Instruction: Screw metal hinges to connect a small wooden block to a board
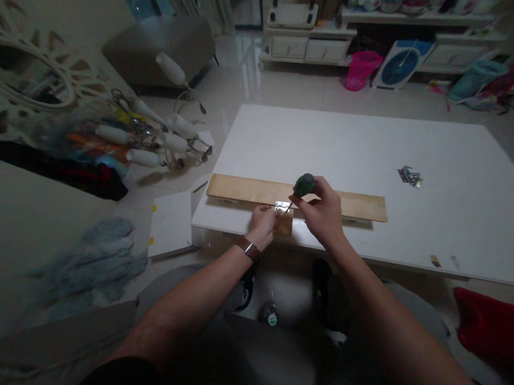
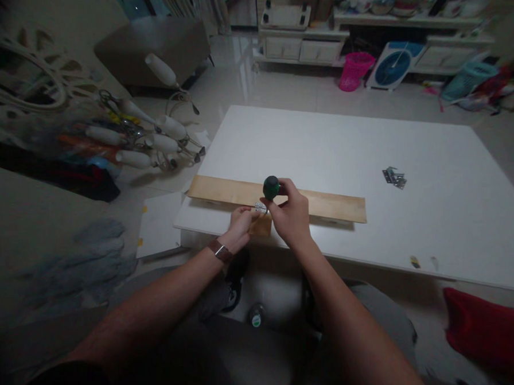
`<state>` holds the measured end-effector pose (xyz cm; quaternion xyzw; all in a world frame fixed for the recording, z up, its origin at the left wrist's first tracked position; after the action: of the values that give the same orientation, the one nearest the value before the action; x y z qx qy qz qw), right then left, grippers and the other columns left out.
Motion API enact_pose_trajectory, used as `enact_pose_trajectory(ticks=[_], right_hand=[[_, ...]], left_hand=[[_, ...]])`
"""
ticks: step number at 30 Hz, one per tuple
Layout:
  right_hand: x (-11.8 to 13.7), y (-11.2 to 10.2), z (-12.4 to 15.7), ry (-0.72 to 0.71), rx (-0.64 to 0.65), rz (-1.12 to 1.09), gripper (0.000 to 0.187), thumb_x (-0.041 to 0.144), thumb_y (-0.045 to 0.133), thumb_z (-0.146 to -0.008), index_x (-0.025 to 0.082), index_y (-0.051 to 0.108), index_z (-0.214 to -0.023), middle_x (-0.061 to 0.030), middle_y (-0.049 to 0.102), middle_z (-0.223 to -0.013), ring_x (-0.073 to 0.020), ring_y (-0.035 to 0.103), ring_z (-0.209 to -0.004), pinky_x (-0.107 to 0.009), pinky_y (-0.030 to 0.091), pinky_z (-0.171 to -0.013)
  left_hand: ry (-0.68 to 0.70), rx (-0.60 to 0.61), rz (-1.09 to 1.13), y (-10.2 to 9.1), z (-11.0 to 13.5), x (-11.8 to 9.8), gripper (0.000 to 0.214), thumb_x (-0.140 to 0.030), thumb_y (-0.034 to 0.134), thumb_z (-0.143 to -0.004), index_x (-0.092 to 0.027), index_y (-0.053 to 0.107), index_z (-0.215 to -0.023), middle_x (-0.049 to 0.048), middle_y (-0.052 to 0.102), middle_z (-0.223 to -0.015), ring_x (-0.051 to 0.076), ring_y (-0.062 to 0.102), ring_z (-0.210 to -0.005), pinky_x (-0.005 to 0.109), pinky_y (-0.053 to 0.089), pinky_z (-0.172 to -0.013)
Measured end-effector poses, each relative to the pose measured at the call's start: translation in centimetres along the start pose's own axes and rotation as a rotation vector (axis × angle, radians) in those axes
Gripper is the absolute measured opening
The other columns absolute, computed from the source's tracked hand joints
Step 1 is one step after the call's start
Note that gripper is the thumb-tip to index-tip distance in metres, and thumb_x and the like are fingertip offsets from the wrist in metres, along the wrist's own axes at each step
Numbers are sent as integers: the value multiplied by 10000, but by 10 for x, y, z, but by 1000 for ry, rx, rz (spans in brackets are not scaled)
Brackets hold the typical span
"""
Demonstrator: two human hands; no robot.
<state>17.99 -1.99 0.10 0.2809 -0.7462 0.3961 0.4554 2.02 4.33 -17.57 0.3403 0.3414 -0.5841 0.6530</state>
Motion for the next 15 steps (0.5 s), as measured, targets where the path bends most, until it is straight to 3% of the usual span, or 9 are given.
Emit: enact_pose_trajectory(ticks=[4, 15], right_hand=[[1, 1, -1, 1, 7, 3, 252, 289, 735, -780, 250, 657, -1017, -49, 794, -990, -245, 755, -940, -310, 570, -602], [1, 1, 1, -4, 2, -18, 193, 307, 716, -817, 248, 638, -984, -44, 781, -971, -242, 762, -931, -317, 578, -630]], left_hand=[[-74, -6, 23, 0, 4, -1, 395, -3, 803, -604, -209, 566, -843, 7, 673, -807, 190, 690, -838, 321, 521, -845], [-68, -22, 35, 0, 13, -11, 386, 24, 785, -610, -206, 553, -816, -15, 644, -756, 170, 670, -788, 304, 520, -827]])
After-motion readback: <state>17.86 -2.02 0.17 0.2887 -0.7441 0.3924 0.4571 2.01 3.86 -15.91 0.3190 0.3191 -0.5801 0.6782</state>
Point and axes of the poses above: each hand's wrist, its own z-axis away from the middle knuckle, its own y-axis out of the palm, x = y × z, the point moved 8 cm from there along -z, towards the middle knuckle
